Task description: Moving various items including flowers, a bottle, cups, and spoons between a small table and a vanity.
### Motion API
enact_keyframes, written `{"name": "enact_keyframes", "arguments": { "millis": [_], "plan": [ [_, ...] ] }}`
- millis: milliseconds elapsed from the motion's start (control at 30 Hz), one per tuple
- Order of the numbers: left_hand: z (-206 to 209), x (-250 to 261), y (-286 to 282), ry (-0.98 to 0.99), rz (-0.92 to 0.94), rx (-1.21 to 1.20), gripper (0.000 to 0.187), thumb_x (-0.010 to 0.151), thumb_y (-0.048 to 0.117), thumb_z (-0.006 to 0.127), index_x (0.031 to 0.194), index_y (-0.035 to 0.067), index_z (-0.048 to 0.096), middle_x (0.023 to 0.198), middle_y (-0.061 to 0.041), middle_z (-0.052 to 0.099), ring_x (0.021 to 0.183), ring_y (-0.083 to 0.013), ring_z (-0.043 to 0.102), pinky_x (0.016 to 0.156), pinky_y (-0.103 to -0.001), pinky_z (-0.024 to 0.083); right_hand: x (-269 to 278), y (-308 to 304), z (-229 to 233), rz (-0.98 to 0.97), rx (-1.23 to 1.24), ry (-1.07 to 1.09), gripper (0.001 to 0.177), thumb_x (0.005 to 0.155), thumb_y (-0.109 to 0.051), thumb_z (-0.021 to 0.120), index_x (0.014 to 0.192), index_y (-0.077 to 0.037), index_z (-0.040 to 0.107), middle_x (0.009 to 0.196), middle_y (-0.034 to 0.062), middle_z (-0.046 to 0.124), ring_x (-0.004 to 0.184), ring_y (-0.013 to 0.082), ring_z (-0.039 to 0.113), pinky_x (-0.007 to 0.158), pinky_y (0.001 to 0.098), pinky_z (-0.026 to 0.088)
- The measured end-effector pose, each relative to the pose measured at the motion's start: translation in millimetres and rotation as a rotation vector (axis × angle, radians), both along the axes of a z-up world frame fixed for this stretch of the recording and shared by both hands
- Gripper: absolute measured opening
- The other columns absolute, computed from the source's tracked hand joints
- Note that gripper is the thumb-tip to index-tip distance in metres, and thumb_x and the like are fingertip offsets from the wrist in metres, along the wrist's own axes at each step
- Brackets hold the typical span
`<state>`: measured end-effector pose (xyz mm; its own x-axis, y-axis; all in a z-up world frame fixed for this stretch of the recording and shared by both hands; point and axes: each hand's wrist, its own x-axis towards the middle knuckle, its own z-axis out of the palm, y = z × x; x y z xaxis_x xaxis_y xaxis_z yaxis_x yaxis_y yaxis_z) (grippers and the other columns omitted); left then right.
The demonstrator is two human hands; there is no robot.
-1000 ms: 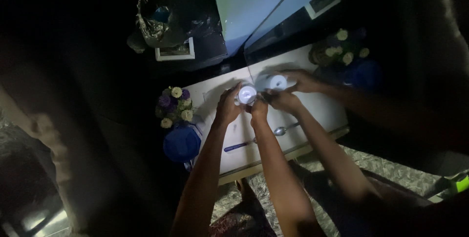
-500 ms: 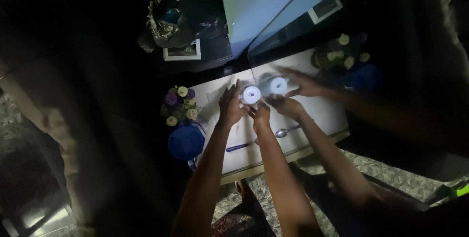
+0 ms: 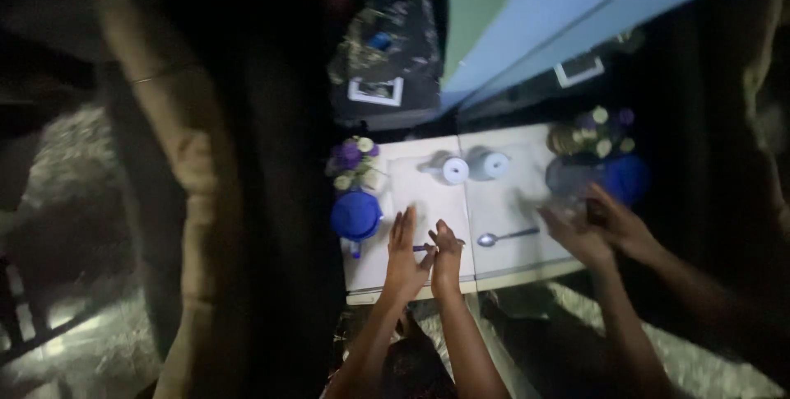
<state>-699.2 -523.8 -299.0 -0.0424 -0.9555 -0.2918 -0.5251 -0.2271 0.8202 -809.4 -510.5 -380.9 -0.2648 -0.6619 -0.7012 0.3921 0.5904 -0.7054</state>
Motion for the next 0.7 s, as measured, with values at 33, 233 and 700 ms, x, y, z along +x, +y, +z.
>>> {"name": "enact_keyframes", "arguments": {
  "millis": [33,233,700],
  "plan": [
    [17,7,5,-0.005,0.022,-0.014,0.093,0.09,0.01,0.075,0.163,0.006,0.017,0.166,-0.022,0.027,0.155,-0.0404,0.019,0.123,-0.051,0.019,5,2,11,0.022,-0.014,-0.005,0.068,0.099,-0.041,0.056,0.149,0.003,0.046,0.151,0.0165,0.051,0.135,0.0284,0.055,0.103,0.0419,0.049],
    [108,49,43,0.071,0.231,-0.114,0.089,0.083,0.009,0.076,0.159,0.004,0.029,0.161,-0.022,0.037,0.153,-0.0399,0.027,0.124,-0.047,0.024,42,6,97,0.209,-0.158,-0.054,0.07,0.099,-0.047,0.053,0.15,0.0,0.045,0.157,0.014,0.048,0.141,0.0275,0.05,0.109,0.0421,0.046],
    [229,225,233,0.034,0.492,-0.386,0.086,0.079,0.001,0.075,0.156,0.004,0.036,0.16,-0.023,0.038,0.152,-0.04,0.029,0.124,-0.046,0.024,231,139,229,0.657,-0.453,-0.145,0.07,0.1,-0.05,0.048,0.15,-0.001,0.046,0.158,0.0127,0.047,0.144,0.0281,0.047,0.11,0.0426,0.044]
  ]
}}
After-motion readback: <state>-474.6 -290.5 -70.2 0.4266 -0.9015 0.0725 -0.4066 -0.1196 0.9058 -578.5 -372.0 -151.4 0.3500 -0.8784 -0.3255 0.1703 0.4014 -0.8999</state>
